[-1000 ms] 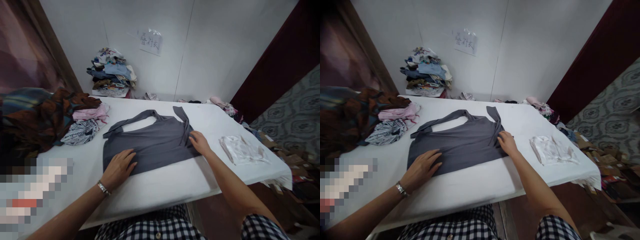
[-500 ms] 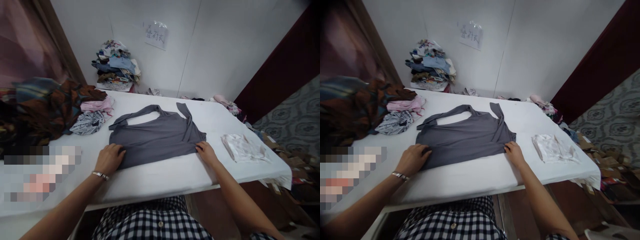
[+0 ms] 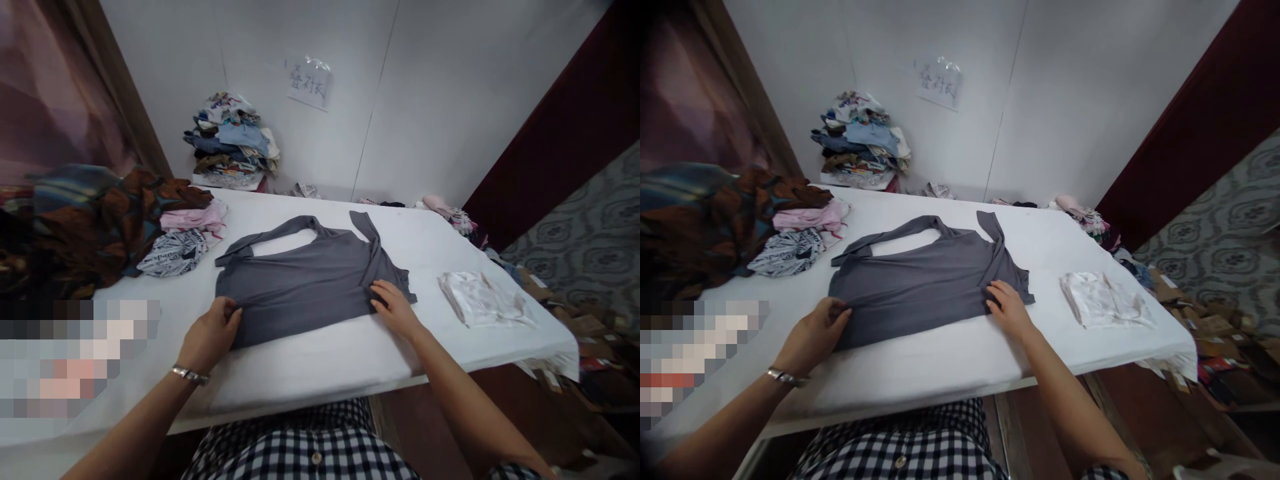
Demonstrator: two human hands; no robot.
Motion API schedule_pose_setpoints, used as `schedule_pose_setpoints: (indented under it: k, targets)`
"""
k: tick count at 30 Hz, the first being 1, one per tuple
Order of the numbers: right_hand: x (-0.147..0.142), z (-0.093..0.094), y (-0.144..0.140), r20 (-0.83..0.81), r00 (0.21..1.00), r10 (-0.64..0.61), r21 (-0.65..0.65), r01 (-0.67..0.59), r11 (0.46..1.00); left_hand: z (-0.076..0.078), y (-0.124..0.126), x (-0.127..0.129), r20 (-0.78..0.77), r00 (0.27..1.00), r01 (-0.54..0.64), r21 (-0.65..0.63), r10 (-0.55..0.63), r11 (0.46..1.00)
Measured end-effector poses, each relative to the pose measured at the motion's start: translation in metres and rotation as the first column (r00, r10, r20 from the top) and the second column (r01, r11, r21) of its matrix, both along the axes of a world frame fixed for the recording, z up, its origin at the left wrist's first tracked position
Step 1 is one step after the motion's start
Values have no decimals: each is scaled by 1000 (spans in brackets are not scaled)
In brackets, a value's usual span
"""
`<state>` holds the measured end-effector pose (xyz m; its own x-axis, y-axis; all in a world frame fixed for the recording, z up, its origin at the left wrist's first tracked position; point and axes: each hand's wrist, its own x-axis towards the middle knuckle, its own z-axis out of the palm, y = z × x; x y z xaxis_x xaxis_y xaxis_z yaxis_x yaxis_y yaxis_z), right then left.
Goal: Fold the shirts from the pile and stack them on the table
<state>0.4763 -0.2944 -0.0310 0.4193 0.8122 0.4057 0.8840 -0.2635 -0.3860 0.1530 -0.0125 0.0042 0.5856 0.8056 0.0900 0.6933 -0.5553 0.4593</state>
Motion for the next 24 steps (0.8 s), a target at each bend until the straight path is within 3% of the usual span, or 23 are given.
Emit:
schedule_pose_setpoints:
  k: [5, 7, 9, 12, 14, 18, 24]
  targets:
    - [-5, -11, 2, -57, 997, 45, -84, -50, 995, -2, -1, -2, -264, 964, 70, 146, -30, 987]
    - [1, -11, 1, -105, 994, 39, -40, -43, 998, 2, -3, -2, -248, 968, 110, 264, -43, 958]
    - [13, -5, 3, -144, 989, 16, 41, -10, 999, 2, -4, 1, -157, 979, 184, 372, -133, 910]
    - [44, 11, 14, -205, 975, -84, 146, 115, 983, -14, -5, 8, -47, 927, 356, 418, -372, 836]
    - [72, 22, 26, -284, 931, -228, 109, 267, 957, -31, -5, 13, -55, 892, 429, 415, -448, 802]
    - [130, 35, 54, -349, 811, -470, -43, 487, 872, -55, -6, 15, -156, 896, 441, 409, -415, 799]
    - [193, 25, 106, -292, 756, -585, -127, 576, 808, -58, -7, 10, -194, 894, 448, 415, -404, 792]
